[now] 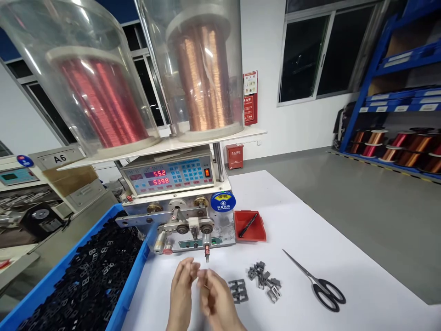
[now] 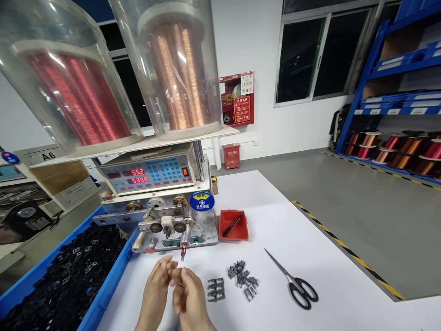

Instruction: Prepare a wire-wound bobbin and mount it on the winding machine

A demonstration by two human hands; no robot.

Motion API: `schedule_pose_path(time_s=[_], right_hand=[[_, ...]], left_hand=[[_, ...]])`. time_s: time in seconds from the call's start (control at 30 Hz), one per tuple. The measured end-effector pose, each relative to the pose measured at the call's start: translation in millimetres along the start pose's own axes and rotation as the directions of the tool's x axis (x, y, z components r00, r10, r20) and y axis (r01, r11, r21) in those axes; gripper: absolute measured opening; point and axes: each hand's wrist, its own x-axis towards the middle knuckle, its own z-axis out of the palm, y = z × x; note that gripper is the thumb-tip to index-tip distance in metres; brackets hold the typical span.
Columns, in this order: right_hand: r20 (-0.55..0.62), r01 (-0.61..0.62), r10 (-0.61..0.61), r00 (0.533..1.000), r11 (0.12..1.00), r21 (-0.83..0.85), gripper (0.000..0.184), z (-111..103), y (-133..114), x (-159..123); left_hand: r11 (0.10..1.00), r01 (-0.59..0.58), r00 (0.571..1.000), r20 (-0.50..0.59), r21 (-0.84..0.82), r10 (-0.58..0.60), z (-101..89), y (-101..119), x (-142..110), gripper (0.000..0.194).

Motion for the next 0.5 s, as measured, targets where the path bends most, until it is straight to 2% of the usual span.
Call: schedule_pose_path(time_s=[0.07, 0.13, 0.23, 0.3, 0.37, 0.4, 0.47, 0.5], right_hand=[[0.035, -0.100, 0.094, 0.995, 0.971, 0.218, 0.044, 13, -16, 2], [0.091, -0.178, 0.155, 0.984, 0.904, 0.389, 0.035, 21, -24, 4], [0.151, -0.213, 0.155, 0.976, 0.815, 0.539, 0.028, 26, -28, 8], [0.173, -0.214, 0.140, 0.975, 0.804, 0.555, 0.025, 26, -27, 9], [0.170, -0.186, 0.118, 0.978, 0.862, 0.471, 0.026, 21, -22, 7], [0.162, -0.159, 0.107, 0.981, 0.919, 0.361, 0.028, 16, -18, 5], [0.116, -0.025, 0.029, 0.993, 0.999, -0.036, 0.033, -1, -8, 1], [0.101, 0.084, -0.055, 0.993, 0.949, -0.303, 0.034, -12, -3, -2]], left_hand=[[0.997, 0.055, 0.991, 0.126, -0.055, -0.048, 19.1, 20, 8, 0.044], [0.993, 0.097, 0.974, 0.210, -0.069, -0.081, 35.3, 34, 13, 0.047], [0.986, 0.149, 0.958, 0.256, -0.070, -0.126, 49.7, 42, 15, 0.052], [0.985, 0.160, 0.958, 0.251, -0.071, -0.138, 53.0, 44, 16, 0.054], [0.985, 0.160, 0.955, 0.263, -0.065, -0.138, 53.0, 46, 17, 0.054], [0.985, 0.162, 0.952, 0.271, -0.055, -0.141, 52.5, 47, 17, 0.054], [0.985, 0.172, 0.945, 0.286, -0.026, -0.157, 51.5, 50, 18, 0.055], [0.984, 0.177, 0.943, 0.288, -0.011, -0.167, 51.3, 52, 18, 0.056]])
